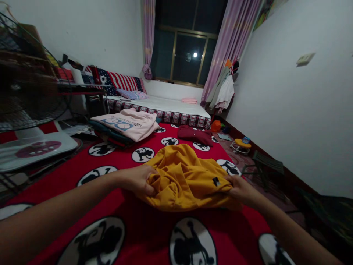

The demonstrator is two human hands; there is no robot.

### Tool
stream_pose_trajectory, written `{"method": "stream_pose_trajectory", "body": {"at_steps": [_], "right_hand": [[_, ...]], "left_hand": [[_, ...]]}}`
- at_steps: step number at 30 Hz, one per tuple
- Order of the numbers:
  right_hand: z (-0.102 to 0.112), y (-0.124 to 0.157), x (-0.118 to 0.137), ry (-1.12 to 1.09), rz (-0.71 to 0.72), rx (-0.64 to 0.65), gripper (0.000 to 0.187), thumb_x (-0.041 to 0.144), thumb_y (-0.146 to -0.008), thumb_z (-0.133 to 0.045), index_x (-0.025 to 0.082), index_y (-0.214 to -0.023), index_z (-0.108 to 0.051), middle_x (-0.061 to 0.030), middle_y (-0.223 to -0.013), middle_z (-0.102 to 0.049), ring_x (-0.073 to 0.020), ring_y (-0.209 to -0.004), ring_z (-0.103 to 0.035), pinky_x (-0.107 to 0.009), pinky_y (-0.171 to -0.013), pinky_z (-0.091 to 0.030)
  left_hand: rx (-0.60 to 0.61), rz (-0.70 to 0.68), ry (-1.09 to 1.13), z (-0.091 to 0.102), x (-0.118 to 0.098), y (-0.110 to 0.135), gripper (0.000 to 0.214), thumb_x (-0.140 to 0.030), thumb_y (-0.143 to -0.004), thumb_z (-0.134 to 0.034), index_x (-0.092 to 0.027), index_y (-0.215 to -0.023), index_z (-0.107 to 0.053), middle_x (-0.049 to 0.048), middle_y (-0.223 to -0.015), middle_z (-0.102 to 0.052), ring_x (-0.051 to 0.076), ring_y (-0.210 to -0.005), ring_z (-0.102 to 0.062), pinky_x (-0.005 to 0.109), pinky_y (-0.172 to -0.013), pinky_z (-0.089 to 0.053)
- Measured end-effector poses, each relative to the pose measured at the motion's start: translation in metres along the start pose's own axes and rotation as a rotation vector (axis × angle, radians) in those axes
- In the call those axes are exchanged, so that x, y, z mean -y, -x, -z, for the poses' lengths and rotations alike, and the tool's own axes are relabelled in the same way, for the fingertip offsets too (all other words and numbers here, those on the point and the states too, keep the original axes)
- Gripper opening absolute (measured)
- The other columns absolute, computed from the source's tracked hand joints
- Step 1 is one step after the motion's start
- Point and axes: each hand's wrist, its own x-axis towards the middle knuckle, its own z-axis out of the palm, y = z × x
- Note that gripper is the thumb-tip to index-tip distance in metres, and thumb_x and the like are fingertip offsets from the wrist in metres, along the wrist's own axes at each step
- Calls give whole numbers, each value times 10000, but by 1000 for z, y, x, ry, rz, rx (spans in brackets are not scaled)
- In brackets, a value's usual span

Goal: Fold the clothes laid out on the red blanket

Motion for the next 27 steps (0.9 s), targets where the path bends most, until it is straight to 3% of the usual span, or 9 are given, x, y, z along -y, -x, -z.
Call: {"method": "stream_pose_trajectory", "body": {"at_steps": [4, 6, 8, 10, 12, 13, 16, 21, 27], "right_hand": [[-5, 40, 50, -152, -149, 268, 253, 341, -685, -712, 152, -853, -724, -39, -834, -726, -217, -764, -665, -280, -677, -518], [9, 35, 76, -116, -167, 236, 261, 341, -653, -738, 146, -827, -725, -57, -844, -726, -223, -769, -668, -280, -675, -525], [31, 10, 93, -69, -67, -41, 295, 360, -637, -734, 146, -839, -715, -72, -852, -716, -225, -770, -664, -290, -676, -531], [52, -24, 95, 10, 128, -531, 364, 373, -675, -687, 160, -970, -683, -85, -941, -691, -221, -822, -654, -313, -711, -534], [63, -55, 82, 139, 273, -874, 514, 368, -689, -675, 180, -1162, -600, -118, -1131, -629, -249, -983, -621, -365, -798, -528], [62, -66, 72, 218, 332, -925, 556, 385, -705, -664, 182, -1213, -566, -132, -1205, -588, -265, -1056, -591, -396, -852, -513], [35, -80, 31, 396, 425, -793, 488, 429, -767, -609, 173, -1181, -577, -142, -1222, -565, -282, -1148, -536, -459, -984, -435], [-27, -71, -22, 543, 318, -587, 497, 455, -770, -635, 162, -1169, -588, -162, -1261, -530, -299, -1194, -503, -465, -1037, -391], [-60, -68, -19, 718, 385, -456, 534, 254, -793, -638, 210, -1309, -504, -129, -1408, -424, -269, -1272, -435, -424, -1039, -391]], "left_hand": [[383, 138, 216, 9, -36, 40, 346, -240, -652, -670, -167, -990, -687, 3, -959, -718, 204, -840, -657, 221, -660, -519], [320, 158, 232, 32, -44, 37, 357, -285, -659, -690, -147, -988, -676, 18, -938, -716, 208, -814, -655, 237, -649, -524], [-79, 129, 144, 63, -40, 20, 383, -353, -720, -665, -117, -1022, -645, 33, -912, -706, 189, -766, -644, 244, -642, -516], [-724, 99, -58, 93, -27, -4, 431, -379, -856, -537, -77, -1162, -570, 78, -1022, -681, 192, -843, -633, 278, -730, -510], [-994, 124, -146, 108, -9, -25, 520, -328, -912, -447, -11, -1323, -411, 184, -1279, -550, 259, -1072, -561, 367, -895, -461], [-1055, 122, -182, 108, 1, -33, 535, -318, -903, -463, -9, -1335, -401, 201, -1345, -493, 283, -1155, -510, 397, -968, -415], [-935, 54, -324, 78, 30, -45, 569, -415, -828, -566, -77, -1282, -515, 161, -1342, -516, 303, -1241, -456, 412, -1065, -337], [-681, 127, -505, 5, 69, -44, 805, -583, -736, -620, -114, -1372, -466, 187, -1375, -461, 345, -1262, -446, 436, -1068, -354], [-622, 108, -612, -3, 81, -36, 775, -462, -702, -712, -188, -1383, -464, 160, -1361, -460, 334, -1256, -451, 415, -1039, -387]]}}
